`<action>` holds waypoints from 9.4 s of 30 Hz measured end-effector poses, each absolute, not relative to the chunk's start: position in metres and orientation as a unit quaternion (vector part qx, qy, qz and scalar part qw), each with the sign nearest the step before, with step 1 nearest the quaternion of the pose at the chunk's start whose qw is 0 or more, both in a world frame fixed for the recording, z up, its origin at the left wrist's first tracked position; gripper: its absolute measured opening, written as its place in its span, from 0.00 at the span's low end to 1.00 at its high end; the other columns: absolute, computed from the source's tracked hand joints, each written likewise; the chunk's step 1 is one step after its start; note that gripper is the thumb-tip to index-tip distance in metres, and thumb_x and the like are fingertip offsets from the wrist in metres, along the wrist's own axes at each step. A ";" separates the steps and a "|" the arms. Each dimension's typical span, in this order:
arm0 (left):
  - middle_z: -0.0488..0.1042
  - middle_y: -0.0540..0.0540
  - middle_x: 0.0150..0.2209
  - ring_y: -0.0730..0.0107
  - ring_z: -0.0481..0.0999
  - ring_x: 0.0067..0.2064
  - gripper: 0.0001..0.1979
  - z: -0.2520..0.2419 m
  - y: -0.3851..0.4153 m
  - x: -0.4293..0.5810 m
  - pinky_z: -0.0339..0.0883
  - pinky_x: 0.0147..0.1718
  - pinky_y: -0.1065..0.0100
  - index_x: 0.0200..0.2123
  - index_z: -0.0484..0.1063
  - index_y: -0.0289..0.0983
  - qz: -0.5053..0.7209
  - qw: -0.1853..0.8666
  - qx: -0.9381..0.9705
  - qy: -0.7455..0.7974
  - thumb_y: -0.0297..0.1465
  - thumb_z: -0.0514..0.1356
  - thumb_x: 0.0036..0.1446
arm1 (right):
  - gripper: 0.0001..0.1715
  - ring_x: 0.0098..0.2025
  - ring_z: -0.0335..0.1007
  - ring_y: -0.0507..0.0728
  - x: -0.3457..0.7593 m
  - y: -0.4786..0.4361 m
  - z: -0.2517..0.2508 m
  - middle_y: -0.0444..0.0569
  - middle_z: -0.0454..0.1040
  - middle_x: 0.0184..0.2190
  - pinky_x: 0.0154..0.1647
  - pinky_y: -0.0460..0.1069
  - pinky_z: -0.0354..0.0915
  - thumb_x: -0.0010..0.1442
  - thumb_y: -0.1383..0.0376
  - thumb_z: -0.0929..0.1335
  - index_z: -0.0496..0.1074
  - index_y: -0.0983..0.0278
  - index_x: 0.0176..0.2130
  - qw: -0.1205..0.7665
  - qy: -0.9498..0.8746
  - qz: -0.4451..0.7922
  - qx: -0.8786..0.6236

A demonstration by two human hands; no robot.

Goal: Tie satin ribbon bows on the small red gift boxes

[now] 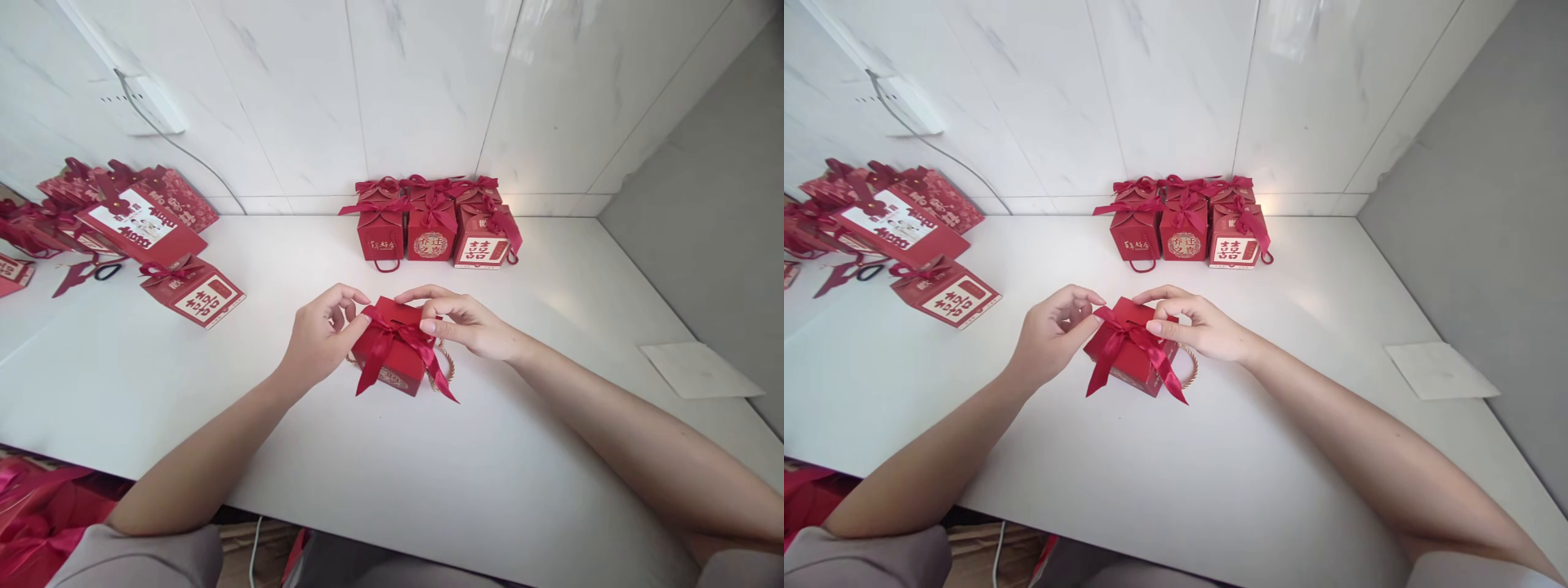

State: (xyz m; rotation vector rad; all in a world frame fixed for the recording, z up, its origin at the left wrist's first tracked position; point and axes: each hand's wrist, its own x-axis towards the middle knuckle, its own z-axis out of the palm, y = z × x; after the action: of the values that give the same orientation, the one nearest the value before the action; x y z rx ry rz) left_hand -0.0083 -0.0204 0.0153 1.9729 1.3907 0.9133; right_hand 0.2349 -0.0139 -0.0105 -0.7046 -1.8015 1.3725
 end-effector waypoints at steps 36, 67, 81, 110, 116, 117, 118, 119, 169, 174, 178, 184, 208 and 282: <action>0.65 0.44 0.59 0.53 0.70 0.55 0.16 0.010 0.001 -0.017 0.69 0.48 0.57 0.21 0.68 0.35 0.291 0.521 0.716 0.363 0.38 0.61 0.57 | 0.14 0.52 0.67 0.59 0.230 -0.016 -0.011 0.52 0.65 0.56 0.51 0.56 0.65 0.66 0.54 0.64 0.68 0.61 0.41 0.384 -0.707 0.484 -0.344; 0.69 0.40 0.56 0.58 0.72 0.51 0.18 -0.015 -0.003 0.000 0.69 0.47 0.61 0.24 0.73 0.35 0.372 0.543 0.651 0.377 0.40 0.58 0.60 | 0.24 0.12 0.57 0.47 0.243 -0.021 0.021 0.38 0.65 0.12 0.16 0.44 0.54 0.58 0.49 0.69 0.66 0.63 0.24 0.182 -0.589 0.684 -0.391; 0.68 0.42 0.56 0.62 0.73 0.46 0.21 -0.011 -0.007 -0.002 0.67 0.47 0.60 0.17 0.61 0.35 0.355 0.516 0.687 0.368 0.36 0.60 0.59 | 0.24 0.16 0.62 0.47 0.250 -0.021 0.031 0.46 0.76 0.20 0.15 0.44 0.58 0.53 0.48 0.73 0.74 0.66 0.25 0.091 -0.605 0.691 -0.386; 0.66 0.41 0.58 0.59 0.72 0.51 0.19 -0.015 -0.007 0.003 0.69 0.45 0.62 0.25 0.72 0.35 0.364 0.580 0.640 0.348 0.40 0.54 0.63 | 0.13 0.36 0.76 0.61 0.301 -0.001 0.036 0.50 0.81 0.33 0.29 0.49 0.67 0.48 0.57 0.75 0.80 0.62 0.33 -0.070 -0.762 0.486 -0.423; 0.74 0.44 0.45 0.63 0.73 0.46 0.11 0.004 -0.006 -0.007 0.65 0.42 0.65 0.32 0.70 0.38 0.394 0.405 0.718 0.405 0.40 0.59 0.59 | 0.17 0.47 0.72 0.59 0.277 -0.003 0.029 0.49 0.76 0.47 0.45 0.52 0.68 0.60 0.53 0.68 0.74 0.59 0.45 0.250 -0.756 0.442 -0.412; 0.75 0.46 0.37 0.66 0.73 0.39 0.12 0.009 -0.006 -0.011 0.64 0.37 0.66 0.30 0.71 0.38 0.391 0.359 0.726 0.437 0.41 0.58 0.60 | 0.17 0.49 0.71 0.59 0.271 -0.004 0.026 0.50 0.74 0.49 0.47 0.53 0.67 0.60 0.52 0.68 0.73 0.59 0.46 0.283 -0.752 0.449 -0.390; 0.74 0.47 0.29 0.68 0.71 0.32 0.16 0.014 -0.007 -0.015 0.62 0.32 0.67 0.26 0.71 0.38 0.372 0.321 0.735 0.468 0.42 0.57 0.60 | 0.17 0.51 0.70 0.60 0.265 -0.005 0.023 0.50 0.73 0.51 0.48 0.54 0.67 0.61 0.53 0.68 0.72 0.59 0.46 0.305 -0.750 0.457 -0.367; 0.71 0.48 0.22 0.70 0.69 0.27 0.21 0.019 -0.007 -0.021 0.59 0.28 0.67 0.21 0.71 0.37 0.333 0.304 0.745 0.491 0.43 0.56 0.61 | 0.17 0.53 0.69 0.60 0.260 -0.007 0.020 0.50 0.71 0.53 0.50 0.55 0.66 0.61 0.53 0.68 0.72 0.59 0.46 0.318 -0.751 0.463 -0.348; 0.69 0.44 0.48 0.61 0.70 0.50 0.15 0.011 0.000 -0.016 0.66 0.46 0.61 0.45 0.67 0.42 0.283 0.370 0.792 0.394 0.43 0.59 0.59 | 0.13 0.59 0.63 0.61 0.241 -0.007 0.000 0.50 0.69 0.56 0.55 0.58 0.63 0.63 0.53 0.67 0.70 0.60 0.37 0.415 -0.690 0.459 -0.375; 0.61 0.43 0.60 0.55 0.58 0.65 0.12 0.007 -0.006 -0.005 0.55 0.62 0.53 0.45 0.70 0.43 0.301 0.397 0.794 0.348 0.39 0.59 0.60 | 0.06 0.41 0.70 0.58 0.231 -0.031 0.013 0.50 0.73 0.36 0.43 0.56 0.66 0.64 0.62 0.66 0.69 0.60 0.34 0.491 -0.808 0.134 -0.298; 0.61 0.43 0.61 0.56 0.58 0.65 0.09 0.003 -0.007 0.000 0.54 0.64 0.55 0.39 0.73 0.41 0.302 0.433 0.778 0.342 0.38 0.59 0.60 | 0.10 0.35 0.68 0.56 0.218 -0.054 0.020 0.49 0.75 0.36 0.36 0.54 0.63 0.66 0.65 0.64 0.72 0.60 0.33 0.332 -0.922 -0.067 -0.189; 0.64 0.42 0.60 0.53 0.61 0.64 0.10 -0.001 -0.001 -0.001 0.58 0.60 0.55 0.30 0.72 0.37 0.326 0.529 0.714 0.322 0.36 0.58 0.60 | 0.15 0.45 0.66 0.61 0.199 -0.066 0.002 0.58 0.70 0.55 0.40 0.57 0.61 0.66 0.74 0.60 0.75 0.68 0.41 0.187 -0.934 -0.218 -0.212; 0.67 0.42 0.58 0.53 0.67 0.59 0.14 0.005 0.004 -0.011 0.65 0.56 0.55 0.27 0.73 0.37 0.267 0.425 0.749 0.433 0.43 0.65 0.53 | 0.09 0.37 0.73 0.57 0.248 -0.033 0.033 0.49 0.79 0.35 0.37 0.52 0.70 0.62 0.63 0.68 0.79 0.60 0.37 0.235 -0.849 0.417 -0.224; 0.70 0.44 0.52 0.60 0.69 0.56 0.18 -0.004 -0.009 -0.007 0.60 0.58 0.56 0.21 0.64 0.36 0.351 0.346 0.781 0.383 0.35 0.57 0.62 | 0.21 0.51 0.67 0.57 0.227 -0.013 -0.015 0.49 0.66 0.57 0.52 0.54 0.64 0.65 0.54 0.65 0.69 0.64 0.26 0.362 -0.662 0.585 -0.297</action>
State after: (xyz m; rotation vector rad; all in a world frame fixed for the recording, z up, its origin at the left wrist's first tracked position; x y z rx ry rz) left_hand -0.0066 -0.0085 -0.0037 2.0280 0.9935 0.9107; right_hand 0.2271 -0.0125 -0.0151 -0.7640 -1.7061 1.5070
